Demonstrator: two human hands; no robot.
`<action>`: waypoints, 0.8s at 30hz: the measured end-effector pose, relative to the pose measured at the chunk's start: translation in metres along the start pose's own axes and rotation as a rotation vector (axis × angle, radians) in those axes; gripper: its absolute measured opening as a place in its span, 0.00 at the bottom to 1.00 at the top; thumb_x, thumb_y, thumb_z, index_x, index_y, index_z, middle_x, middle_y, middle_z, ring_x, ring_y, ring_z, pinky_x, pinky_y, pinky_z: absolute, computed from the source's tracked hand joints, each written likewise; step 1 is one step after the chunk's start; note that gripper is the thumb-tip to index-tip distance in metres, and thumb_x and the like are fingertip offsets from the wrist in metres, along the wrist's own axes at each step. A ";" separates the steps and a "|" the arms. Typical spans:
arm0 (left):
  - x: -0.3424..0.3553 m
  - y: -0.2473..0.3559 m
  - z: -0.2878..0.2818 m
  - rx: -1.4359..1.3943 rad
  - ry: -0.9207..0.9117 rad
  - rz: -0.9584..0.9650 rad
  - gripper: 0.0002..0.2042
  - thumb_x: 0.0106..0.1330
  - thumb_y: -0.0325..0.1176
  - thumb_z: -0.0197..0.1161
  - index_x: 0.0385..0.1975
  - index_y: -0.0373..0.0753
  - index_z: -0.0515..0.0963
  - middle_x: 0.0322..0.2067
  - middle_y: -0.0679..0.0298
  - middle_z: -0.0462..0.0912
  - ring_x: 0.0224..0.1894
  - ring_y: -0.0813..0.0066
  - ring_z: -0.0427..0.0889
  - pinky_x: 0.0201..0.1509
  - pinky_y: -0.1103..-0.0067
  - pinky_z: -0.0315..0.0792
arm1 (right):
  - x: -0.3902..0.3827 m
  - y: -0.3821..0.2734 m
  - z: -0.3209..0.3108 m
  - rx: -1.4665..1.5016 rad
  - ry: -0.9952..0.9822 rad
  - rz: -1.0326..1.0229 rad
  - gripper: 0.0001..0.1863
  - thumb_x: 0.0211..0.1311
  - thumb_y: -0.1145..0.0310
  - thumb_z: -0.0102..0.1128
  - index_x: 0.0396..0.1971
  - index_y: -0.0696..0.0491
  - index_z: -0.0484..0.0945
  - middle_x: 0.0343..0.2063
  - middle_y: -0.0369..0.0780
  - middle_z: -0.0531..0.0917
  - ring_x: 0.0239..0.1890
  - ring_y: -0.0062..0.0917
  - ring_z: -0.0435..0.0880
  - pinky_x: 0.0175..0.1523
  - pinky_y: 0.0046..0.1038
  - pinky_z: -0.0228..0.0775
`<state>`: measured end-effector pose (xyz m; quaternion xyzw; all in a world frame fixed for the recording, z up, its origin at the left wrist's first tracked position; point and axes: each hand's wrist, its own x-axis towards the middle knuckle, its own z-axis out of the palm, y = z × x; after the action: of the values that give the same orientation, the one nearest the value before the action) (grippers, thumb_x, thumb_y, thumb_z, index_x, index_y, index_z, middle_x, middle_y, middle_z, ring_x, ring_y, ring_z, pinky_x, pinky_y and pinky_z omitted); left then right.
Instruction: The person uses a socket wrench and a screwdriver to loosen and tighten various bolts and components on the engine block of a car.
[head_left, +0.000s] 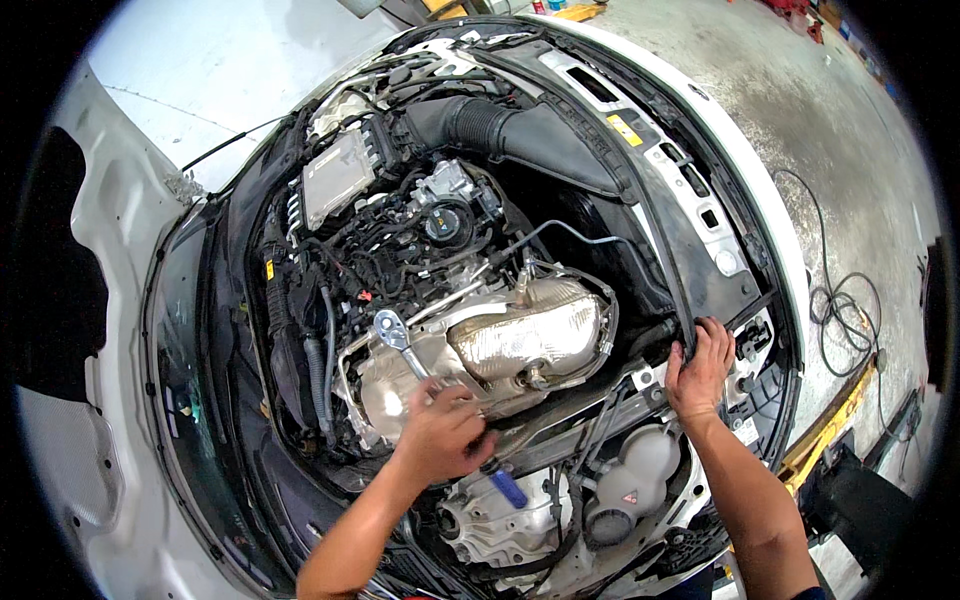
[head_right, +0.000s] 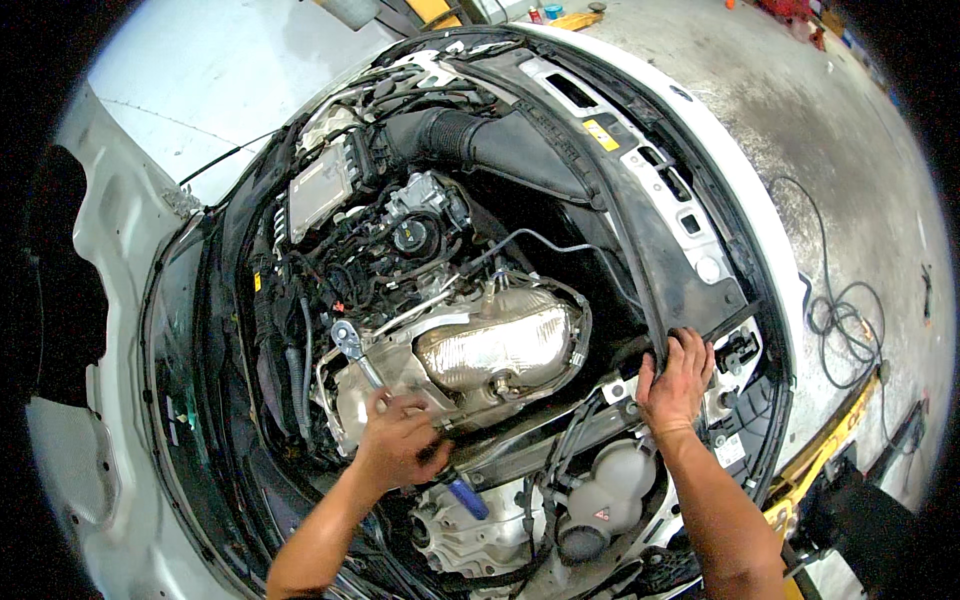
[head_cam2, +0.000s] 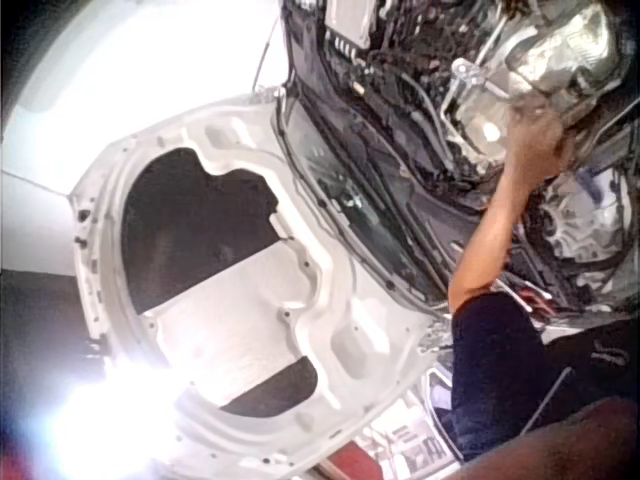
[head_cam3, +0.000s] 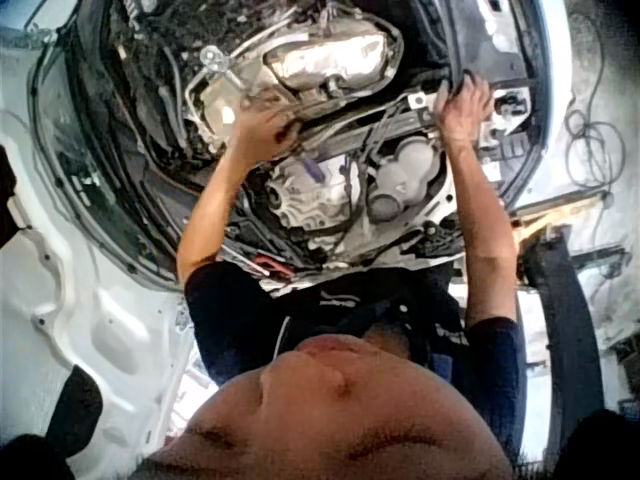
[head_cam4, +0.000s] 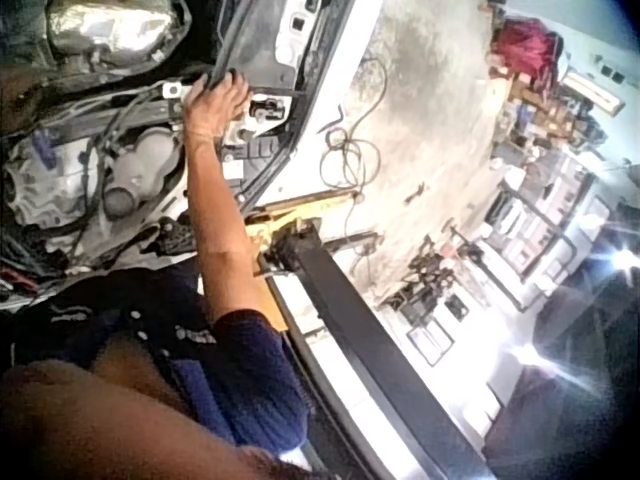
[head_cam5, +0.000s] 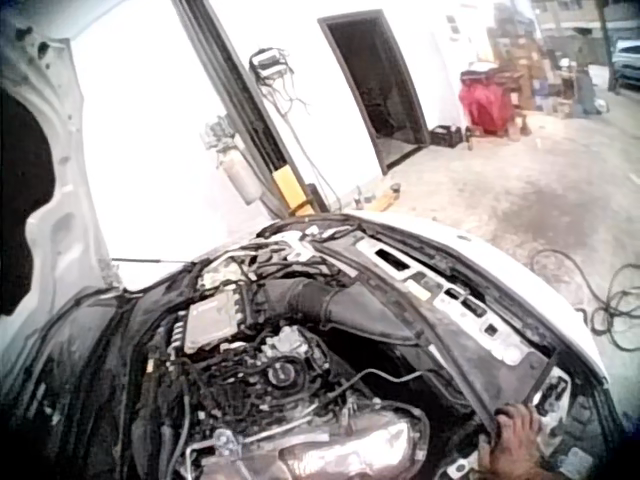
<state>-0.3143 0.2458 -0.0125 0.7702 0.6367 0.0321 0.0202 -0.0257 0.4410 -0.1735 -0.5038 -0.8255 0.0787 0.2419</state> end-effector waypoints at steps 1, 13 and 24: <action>-0.011 0.009 -0.007 0.001 -0.009 -0.006 0.15 0.50 0.44 0.69 0.23 0.42 0.73 0.31 0.64 0.79 0.42 0.68 0.78 0.51 0.75 0.69 | -0.001 -0.003 -0.001 0.008 -0.008 0.000 0.22 0.54 0.67 0.60 0.48 0.59 0.68 0.52 0.47 0.72 0.61 0.42 0.65 0.69 0.48 0.46; -0.098 0.001 -0.062 -0.230 0.191 -0.839 0.18 0.61 0.26 0.63 0.52 0.29 0.75 0.32 0.54 0.83 0.32 0.73 0.80 0.40 0.78 0.73 | 0.001 -0.004 -0.003 0.025 -0.014 0.000 0.21 0.55 0.67 0.58 0.48 0.58 0.67 0.52 0.46 0.72 0.62 0.41 0.65 0.69 0.49 0.45; -0.075 -0.100 -0.108 0.491 0.072 -0.627 0.17 0.59 0.21 0.57 0.49 0.40 0.76 0.42 0.56 0.78 0.49 0.55 0.74 0.60 0.61 0.62 | 0.000 -0.003 -0.004 0.030 -0.012 -0.010 0.21 0.56 0.66 0.58 0.48 0.59 0.67 0.51 0.47 0.72 0.61 0.42 0.65 0.69 0.49 0.46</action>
<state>-0.4342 0.1901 0.0860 0.5190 0.8299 -0.1015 -0.1780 -0.0261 0.4394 -0.1693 -0.4956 -0.8281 0.0932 0.2448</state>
